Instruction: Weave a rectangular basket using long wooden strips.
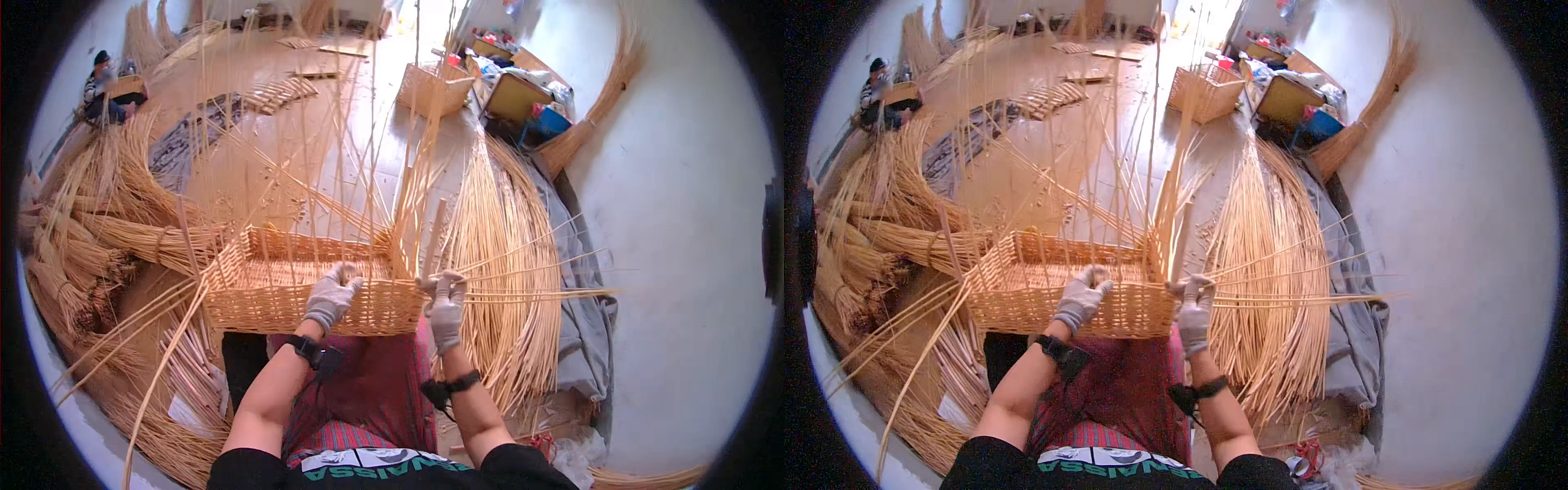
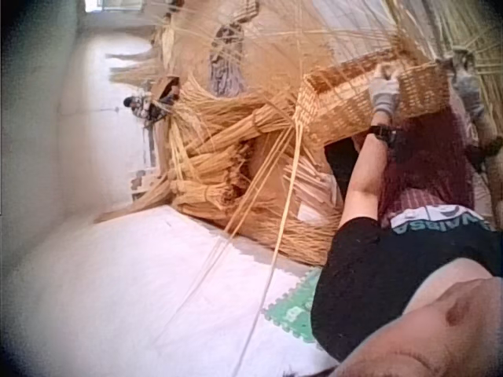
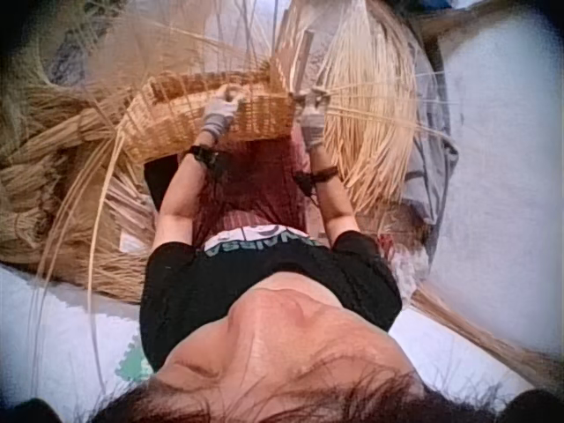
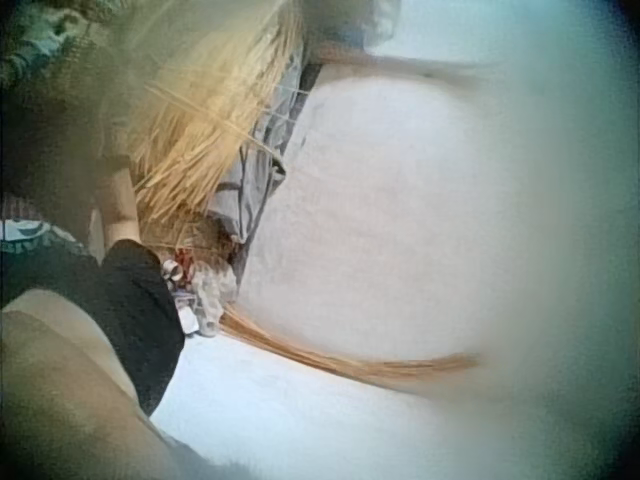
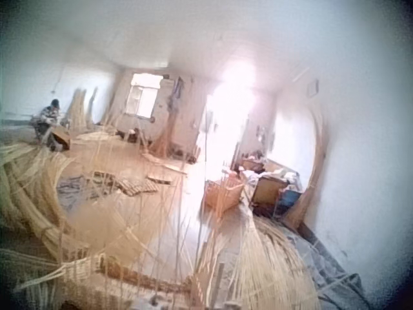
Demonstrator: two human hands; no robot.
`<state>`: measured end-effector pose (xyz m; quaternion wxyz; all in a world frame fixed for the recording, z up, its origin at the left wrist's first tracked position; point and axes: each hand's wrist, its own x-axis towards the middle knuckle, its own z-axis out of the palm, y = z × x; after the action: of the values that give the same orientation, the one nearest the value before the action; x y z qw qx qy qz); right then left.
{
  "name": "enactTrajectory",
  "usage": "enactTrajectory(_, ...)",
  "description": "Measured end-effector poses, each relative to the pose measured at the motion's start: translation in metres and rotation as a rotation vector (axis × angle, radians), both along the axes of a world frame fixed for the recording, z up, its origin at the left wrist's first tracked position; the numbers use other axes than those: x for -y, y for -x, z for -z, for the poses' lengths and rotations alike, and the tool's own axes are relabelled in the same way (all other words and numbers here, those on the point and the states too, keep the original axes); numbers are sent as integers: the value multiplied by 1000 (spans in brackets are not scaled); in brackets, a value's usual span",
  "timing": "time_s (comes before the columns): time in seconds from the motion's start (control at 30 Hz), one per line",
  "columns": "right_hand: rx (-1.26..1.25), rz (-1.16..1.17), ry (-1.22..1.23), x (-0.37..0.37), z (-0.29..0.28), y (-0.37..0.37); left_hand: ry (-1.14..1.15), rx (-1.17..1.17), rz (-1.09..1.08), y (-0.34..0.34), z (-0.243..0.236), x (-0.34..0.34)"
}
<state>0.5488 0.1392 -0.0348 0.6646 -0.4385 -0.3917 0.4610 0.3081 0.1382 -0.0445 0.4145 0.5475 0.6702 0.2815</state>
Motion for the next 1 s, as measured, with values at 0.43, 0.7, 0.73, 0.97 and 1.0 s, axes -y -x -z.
enactTrajectory(0.43,713,-93,-590,-116,-82,4,-119,97,-56,-97,-16,-22)
enactTrajectory(0.7,119,-32,-183,20,-25,-53,-440,306,3,-99,15,6)
enactTrajectory(0.73,325,-127,-262,34,-23,-22,-561,235,33,-102,21,11)
enactTrajectory(0.97,266,-141,-79,-13,-41,27,-330,1157,-54,-80,42,14)
enactTrajectory(1.0,265,-140,-78,-28,-39,5,-268,1108,-97,-73,38,19)
